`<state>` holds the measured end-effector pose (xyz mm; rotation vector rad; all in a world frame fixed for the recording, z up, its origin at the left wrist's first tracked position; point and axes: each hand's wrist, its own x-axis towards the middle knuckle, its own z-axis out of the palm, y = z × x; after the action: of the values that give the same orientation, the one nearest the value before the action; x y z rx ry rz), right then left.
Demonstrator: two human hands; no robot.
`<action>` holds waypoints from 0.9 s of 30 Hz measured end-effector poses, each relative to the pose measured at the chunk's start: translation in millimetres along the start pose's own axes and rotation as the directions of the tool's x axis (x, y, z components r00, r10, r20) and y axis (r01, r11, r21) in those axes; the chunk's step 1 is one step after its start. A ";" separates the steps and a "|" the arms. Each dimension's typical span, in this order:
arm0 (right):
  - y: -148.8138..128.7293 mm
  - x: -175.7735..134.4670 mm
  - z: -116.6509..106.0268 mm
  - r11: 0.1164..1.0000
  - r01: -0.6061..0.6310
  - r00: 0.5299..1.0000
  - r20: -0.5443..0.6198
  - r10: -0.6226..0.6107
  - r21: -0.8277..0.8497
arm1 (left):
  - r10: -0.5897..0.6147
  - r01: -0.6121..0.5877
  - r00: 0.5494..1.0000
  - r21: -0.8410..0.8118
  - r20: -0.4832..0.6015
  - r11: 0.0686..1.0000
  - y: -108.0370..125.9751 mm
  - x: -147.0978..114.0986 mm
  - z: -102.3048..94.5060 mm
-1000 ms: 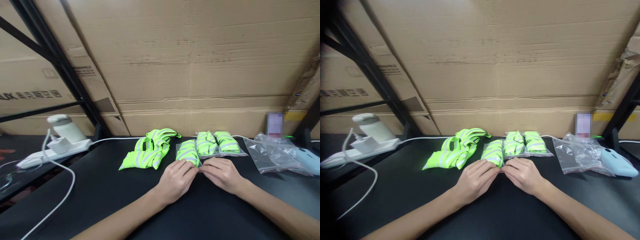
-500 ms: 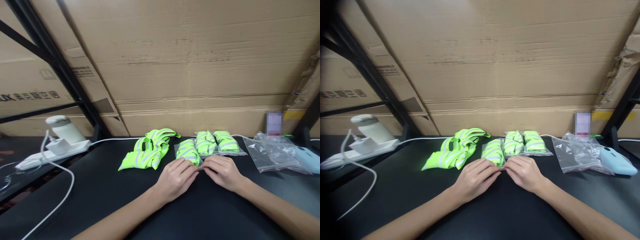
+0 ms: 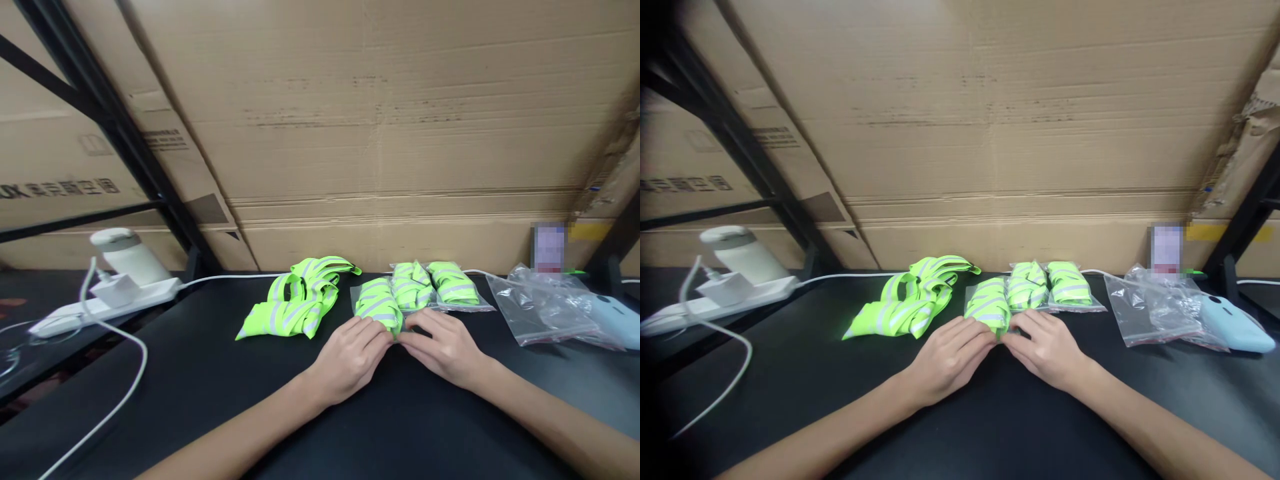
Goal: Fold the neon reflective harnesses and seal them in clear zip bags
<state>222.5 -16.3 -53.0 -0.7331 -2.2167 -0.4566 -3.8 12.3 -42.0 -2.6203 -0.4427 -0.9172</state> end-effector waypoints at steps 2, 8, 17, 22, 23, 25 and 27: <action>0.2 0.2 0.9 1.000 0.024 1.000 -0.001 -0.024 0.004 | 0.014 -0.014 1.000 -0.001 -0.001 1.000 -0.6 0.7 -0.6; 2.9 -0.7 0.4 1.000 0.014 1.000 0.007 -0.014 0.010 | -0.031 0.031 0.998 -0.006 0.052 0.999 -3.0 3.3 -2.0; 1.0 -0.8 -0.5 1.000 -0.009 0.999 0.040 0.009 -0.018 | -0.011 0.012 0.999 -0.018 0.047 1.000 -7.5 -0.4 -2.1; -1.8 -0.4 -0.3 0.999 0.039 0.999 0.019 -0.039 -0.021 | 0.070 -0.069 0.997 -0.047 0.019 0.997 -11.3 -2.9 -2.8; -2.3 -0.1 -0.5 0.999 0.049 0.999 0.010 -0.048 -0.021 | 0.073 -0.073 0.997 -0.045 0.012 0.996 -11.0 -2.9 -3.0; -3.2 0.5 -1.2 0.998 0.055 0.998 0.008 -0.055 -0.022 | 0.072 -0.072 0.997 -0.039 -0.002 0.997 -9.3 -2.2 -3.3; -3.9 0.7 -1.9 0.999 0.046 0.999 0.022 -0.045 -0.025 | 0.058 -0.059 0.998 -0.041 -0.015 0.997 -7.3 -1.1 -3.0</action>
<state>220.7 -20.1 -51.6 -0.7047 -2.2549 -0.5026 -9.1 17.4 -39.0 -2.6479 -0.3454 -0.9348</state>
